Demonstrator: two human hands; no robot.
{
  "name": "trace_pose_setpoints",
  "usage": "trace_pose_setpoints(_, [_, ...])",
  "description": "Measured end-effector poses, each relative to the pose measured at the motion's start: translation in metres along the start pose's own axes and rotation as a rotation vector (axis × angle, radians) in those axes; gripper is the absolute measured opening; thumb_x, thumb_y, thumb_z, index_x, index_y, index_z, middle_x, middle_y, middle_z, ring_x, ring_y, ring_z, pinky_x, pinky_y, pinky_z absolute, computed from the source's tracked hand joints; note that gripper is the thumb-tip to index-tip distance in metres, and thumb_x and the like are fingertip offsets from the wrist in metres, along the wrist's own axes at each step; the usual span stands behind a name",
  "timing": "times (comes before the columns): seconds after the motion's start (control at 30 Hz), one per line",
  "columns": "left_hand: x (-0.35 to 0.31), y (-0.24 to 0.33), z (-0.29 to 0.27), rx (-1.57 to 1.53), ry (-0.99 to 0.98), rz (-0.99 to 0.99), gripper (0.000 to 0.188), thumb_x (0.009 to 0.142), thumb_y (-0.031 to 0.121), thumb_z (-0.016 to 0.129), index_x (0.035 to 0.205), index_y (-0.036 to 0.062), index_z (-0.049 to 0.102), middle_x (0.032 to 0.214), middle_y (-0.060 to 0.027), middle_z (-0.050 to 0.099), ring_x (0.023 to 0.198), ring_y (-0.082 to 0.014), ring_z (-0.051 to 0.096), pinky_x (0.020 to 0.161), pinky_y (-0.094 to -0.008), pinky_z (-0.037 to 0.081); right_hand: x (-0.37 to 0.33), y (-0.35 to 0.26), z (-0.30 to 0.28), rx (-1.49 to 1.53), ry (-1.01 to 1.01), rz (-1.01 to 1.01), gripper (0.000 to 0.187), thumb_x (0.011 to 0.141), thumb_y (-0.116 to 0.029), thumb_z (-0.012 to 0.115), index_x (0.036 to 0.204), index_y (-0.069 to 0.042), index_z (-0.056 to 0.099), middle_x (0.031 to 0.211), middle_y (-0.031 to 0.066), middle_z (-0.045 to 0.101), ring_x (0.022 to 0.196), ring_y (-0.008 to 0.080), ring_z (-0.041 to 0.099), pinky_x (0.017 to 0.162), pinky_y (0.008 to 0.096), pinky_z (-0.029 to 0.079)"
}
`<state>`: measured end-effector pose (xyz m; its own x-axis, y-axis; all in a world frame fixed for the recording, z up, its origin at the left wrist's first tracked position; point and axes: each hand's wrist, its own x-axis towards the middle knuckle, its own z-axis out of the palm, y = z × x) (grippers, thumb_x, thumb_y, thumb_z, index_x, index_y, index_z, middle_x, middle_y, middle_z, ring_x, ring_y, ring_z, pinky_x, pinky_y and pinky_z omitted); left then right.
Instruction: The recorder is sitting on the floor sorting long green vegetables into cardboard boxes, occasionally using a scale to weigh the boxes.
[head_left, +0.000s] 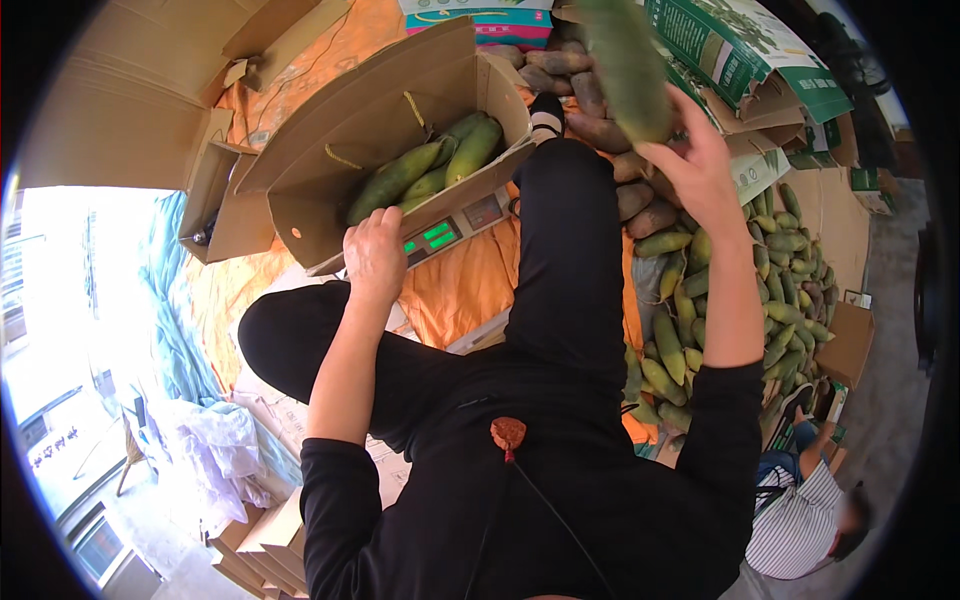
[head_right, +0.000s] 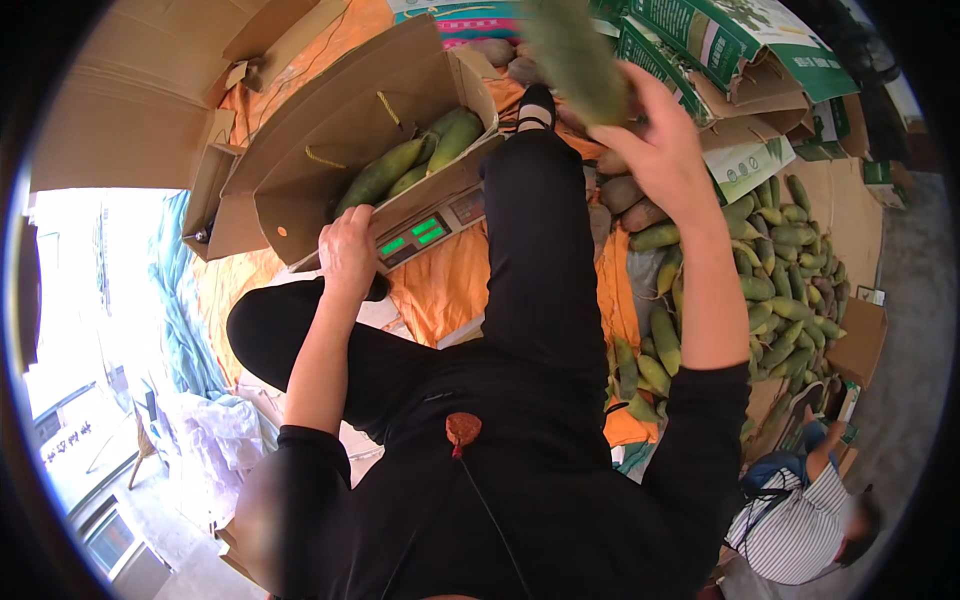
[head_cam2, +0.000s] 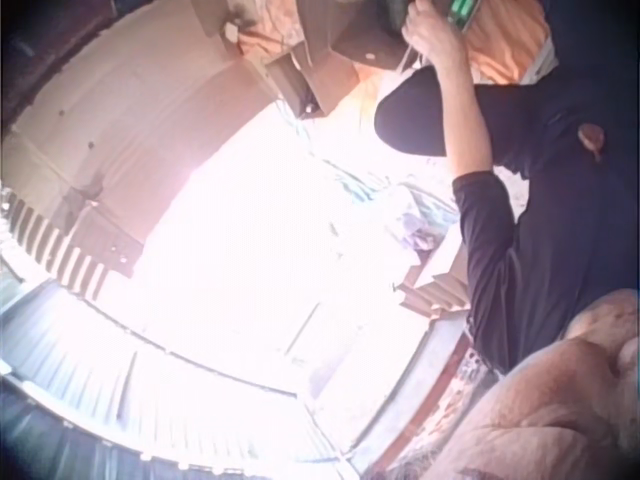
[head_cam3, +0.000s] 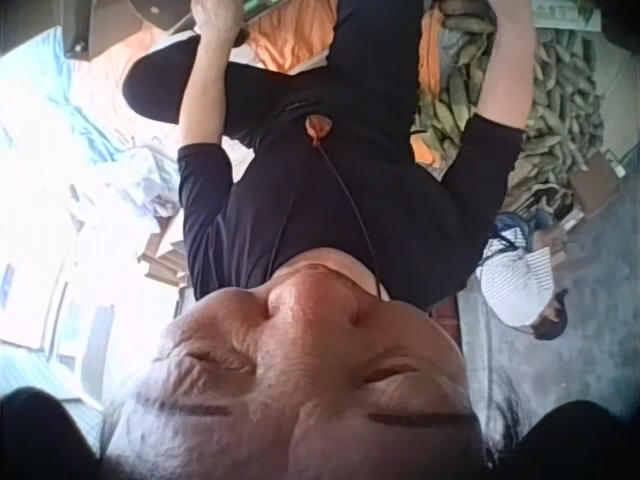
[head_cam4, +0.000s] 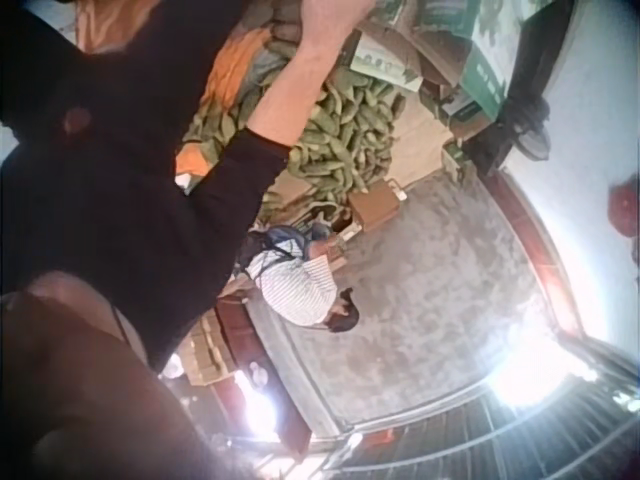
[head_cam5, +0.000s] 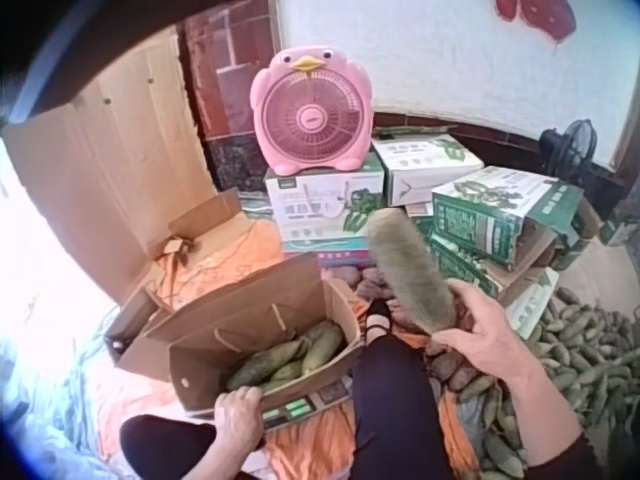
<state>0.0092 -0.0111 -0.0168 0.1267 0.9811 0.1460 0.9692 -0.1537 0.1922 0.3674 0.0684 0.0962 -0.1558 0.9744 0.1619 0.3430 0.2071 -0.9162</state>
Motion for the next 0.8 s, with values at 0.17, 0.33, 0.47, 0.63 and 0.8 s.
trace_pose_setpoints(0.17, [-0.003,-0.003,-0.002,0.029,0.001,-0.002,0.008,0.077,0.003,0.054,0.083,0.0076,0.054,0.079,-0.0088,0.059,0.079,-0.0283,0.060,0.069,-0.0411,0.043,0.051,-0.026,0.083,-0.601,-0.085,-0.539,0.055,0.071,-0.012,0.072,0.122,-0.010,0.052,0.116,0.0081,0.058,0.105,0.0309,0.055,0.092,0.0378,0.045])
trace_pose_setpoints(0.33, [-0.001,0.000,-0.001,0.051,-0.029,-0.012,0.011,0.078,0.003,0.053,0.087,0.0078,0.056,0.082,-0.0088,0.061,0.082,-0.0282,0.061,0.071,-0.0406,0.044,0.066,-0.031,0.161,-0.716,-0.294,-0.504,0.056,0.072,-0.013,0.072,0.124,-0.012,0.051,0.120,0.0060,0.056,0.112,0.0275,0.052,0.092,0.0394,0.045])
trace_pose_setpoints(0.47, [-0.001,0.000,0.001,0.036,-0.038,-0.015,0.011,0.078,0.005,0.055,0.088,0.0088,0.057,0.083,-0.0091,0.062,0.082,-0.0285,0.061,0.071,-0.0411,0.045,0.066,-0.009,0.168,-0.531,-0.310,-0.460,0.055,0.076,-0.019,0.070,0.127,-0.012,0.050,0.122,0.0065,0.056,0.115,0.0279,0.051,0.095,0.0384,0.043])
trace_pose_setpoints(0.63, [-0.001,-0.002,0.002,0.029,-0.045,-0.012,0.013,0.080,0.007,0.057,0.093,0.0095,0.058,0.086,-0.0104,0.062,0.080,-0.0300,0.062,0.070,-0.0426,0.047,0.050,0.026,0.068,-0.379,-0.060,-0.438,0.026,0.095,-0.023,0.054,0.116,-0.007,0.056,0.090,0.0111,0.061,0.077,0.0213,0.061,0.073,0.0322,0.051])
trace_pose_setpoints(0.8, [0.002,0.001,0.002,0.038,-0.051,-0.017,0.017,0.081,0.010,0.061,0.098,0.0067,0.058,0.091,-0.0129,0.063,0.084,-0.0336,0.061,0.072,-0.0444,0.046,-0.043,0.140,-0.033,-0.466,0.026,0.185,0.036,0.081,-0.022,0.067,0.114,-0.009,0.059,0.101,0.0142,0.067,0.092,0.0281,0.064,0.079,0.0356,0.050])
